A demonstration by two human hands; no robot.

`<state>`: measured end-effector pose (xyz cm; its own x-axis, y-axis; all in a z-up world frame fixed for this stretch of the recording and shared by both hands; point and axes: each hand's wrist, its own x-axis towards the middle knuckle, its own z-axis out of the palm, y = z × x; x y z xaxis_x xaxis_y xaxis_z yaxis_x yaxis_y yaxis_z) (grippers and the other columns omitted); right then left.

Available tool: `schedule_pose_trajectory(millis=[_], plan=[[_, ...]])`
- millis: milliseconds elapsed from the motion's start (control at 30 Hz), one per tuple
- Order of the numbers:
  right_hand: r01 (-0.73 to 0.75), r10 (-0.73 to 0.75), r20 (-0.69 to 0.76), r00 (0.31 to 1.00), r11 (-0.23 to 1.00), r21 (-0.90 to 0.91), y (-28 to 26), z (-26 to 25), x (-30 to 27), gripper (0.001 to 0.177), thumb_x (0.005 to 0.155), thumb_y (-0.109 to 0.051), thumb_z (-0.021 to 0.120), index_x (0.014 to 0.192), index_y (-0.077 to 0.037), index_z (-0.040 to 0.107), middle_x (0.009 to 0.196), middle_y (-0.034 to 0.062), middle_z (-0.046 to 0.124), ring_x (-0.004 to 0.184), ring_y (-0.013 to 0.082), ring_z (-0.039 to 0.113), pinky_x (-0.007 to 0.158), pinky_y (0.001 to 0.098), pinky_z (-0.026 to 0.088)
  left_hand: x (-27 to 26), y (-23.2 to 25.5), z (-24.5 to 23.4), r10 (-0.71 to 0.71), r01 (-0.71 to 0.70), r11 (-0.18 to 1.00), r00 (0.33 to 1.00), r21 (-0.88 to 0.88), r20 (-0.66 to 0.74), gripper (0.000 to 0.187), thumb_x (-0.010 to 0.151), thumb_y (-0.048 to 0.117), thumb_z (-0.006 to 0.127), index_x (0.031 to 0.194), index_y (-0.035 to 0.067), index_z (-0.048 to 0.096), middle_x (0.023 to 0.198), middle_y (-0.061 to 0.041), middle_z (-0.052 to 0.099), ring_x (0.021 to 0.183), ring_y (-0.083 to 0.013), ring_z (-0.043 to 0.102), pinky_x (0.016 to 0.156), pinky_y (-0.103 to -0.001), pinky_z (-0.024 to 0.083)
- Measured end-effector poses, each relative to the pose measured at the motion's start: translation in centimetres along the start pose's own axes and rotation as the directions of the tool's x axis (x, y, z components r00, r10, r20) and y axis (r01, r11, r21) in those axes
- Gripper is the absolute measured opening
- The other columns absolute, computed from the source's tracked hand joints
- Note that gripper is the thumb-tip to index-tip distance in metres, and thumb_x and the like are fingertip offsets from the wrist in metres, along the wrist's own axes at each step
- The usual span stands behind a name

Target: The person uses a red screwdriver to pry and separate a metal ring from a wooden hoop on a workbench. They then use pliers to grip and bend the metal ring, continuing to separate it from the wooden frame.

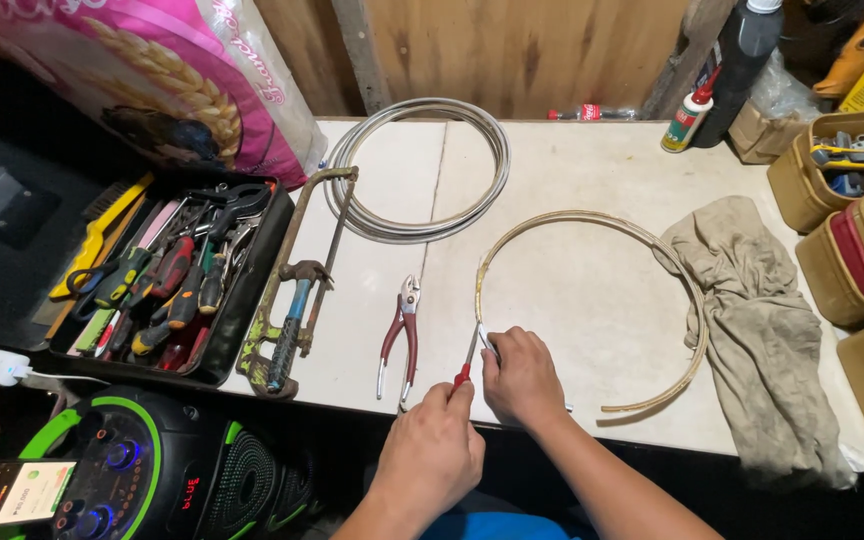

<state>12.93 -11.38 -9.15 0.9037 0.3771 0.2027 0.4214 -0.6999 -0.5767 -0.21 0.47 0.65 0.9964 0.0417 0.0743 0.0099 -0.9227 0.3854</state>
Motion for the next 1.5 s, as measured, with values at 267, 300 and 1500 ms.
schedule_pose_trajectory(millis=[267, 300, 1500], plan=[[-0.001, 0.001, -0.001, 1.0, 1.0, 0.003, 0.0, 0.1, 0.0, 0.028, 0.094, -0.025, 0.057, 0.109, -0.006, 0.071, 0.099, 0.0108, 0.067, 0.094, 0.0338, 0.061, 0.09, 0.0459, 0.049, 0.0, -0.2, -0.5, 0.028, -0.028, 1.0, 1.0, -0.012, 0.002, 0.051, 0.081, 0.018, 0.059, 0.131, 0.005, 0.063, 0.115, -0.017, 0.065, 0.082, -0.0444, 0.069, 0.069, -0.056, 0.058], [0.006, -0.006, -0.009, 1.0, 1.0, 0.002, 0.1, 0.1, -0.1, 0.028, 0.094, -0.025, 0.058, 0.11, -0.006, 0.071, 0.098, 0.0102, 0.067, 0.093, 0.0335, 0.061, 0.089, 0.0461, 0.049, 0.0, -0.2, -0.5, 0.036, -0.036, 0.999, 0.999, -0.013, -0.007, 0.052, 0.081, 0.016, 0.059, 0.131, 0.004, 0.062, 0.115, -0.018, 0.065, 0.082, -0.0447, 0.069, 0.068, -0.056, 0.058], [0.034, -0.034, 0.001, 0.999, 0.999, 0.007, 0.7, -0.1, 0.2, 0.021, 0.095, -0.023, 0.058, 0.104, -0.008, 0.071, 0.089, 0.0109, 0.064, 0.087, 0.0347, 0.06, 0.083, 0.0471, 0.049, 2.7, -0.7, -1.2, -0.079, 0.083, 0.995, 0.994, -0.054, 0.074, 0.044, 0.086, 0.015, 0.053, 0.128, 0.008, 0.065, 0.099, -0.018, 0.068, 0.081, -0.0465, 0.067, 0.073, -0.058, 0.053]])
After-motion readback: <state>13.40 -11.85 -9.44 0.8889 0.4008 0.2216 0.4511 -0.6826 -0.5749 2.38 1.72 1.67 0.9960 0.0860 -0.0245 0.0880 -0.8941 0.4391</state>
